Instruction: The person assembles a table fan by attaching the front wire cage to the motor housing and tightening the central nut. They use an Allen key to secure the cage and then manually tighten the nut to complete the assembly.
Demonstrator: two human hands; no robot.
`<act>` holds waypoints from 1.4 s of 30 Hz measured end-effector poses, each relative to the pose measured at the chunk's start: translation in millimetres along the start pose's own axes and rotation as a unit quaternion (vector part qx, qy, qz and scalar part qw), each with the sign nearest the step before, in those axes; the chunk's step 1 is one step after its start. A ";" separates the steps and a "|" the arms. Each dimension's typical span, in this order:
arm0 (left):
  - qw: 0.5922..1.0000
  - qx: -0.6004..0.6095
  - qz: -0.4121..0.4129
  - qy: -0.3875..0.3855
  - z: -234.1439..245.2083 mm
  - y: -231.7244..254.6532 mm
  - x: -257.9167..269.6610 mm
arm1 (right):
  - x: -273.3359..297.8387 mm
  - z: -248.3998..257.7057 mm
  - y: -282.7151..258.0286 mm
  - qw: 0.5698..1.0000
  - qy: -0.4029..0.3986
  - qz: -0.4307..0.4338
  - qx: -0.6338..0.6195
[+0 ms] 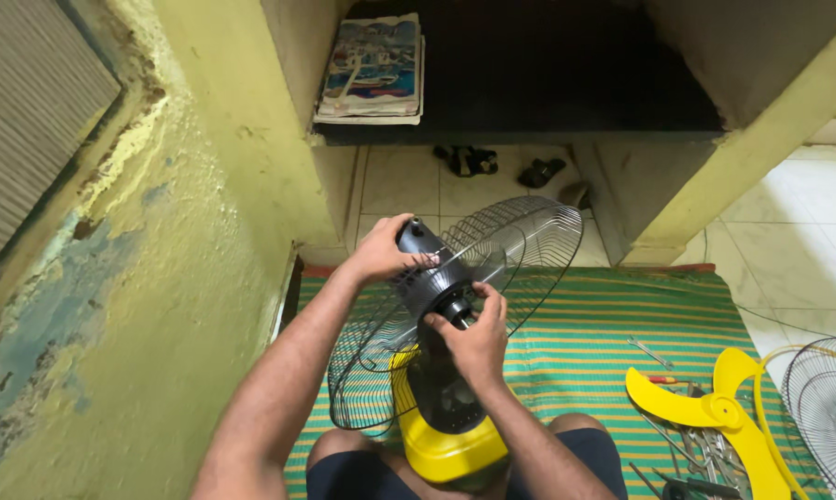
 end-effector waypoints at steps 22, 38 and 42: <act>0.999 -0.039 0.025 0.011 -25.5 -42.6 -14.1 | -6.2 -10.0 11.5 0.999 -0.010 -0.051 0.005; 0.903 -0.072 -0.277 0.321 113.5 169.7 192.1 | -10.4 -8.8 41.5 0.998 0.013 -0.034 -0.046; 0.938 -0.166 -0.149 0.266 97.3 188.9 184.2 | -4.9 -8.5 40.4 0.997 -0.002 -0.064 -0.054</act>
Point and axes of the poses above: each hand's wrist, its own x-axis away from the middle knuckle, its own z-axis out of the back of the hand, y = z × x, the point moved 6 cm from there along -x, towards the middle knuckle, and after that the axes turned 12 degrees about -x, right-handed, at the moved point
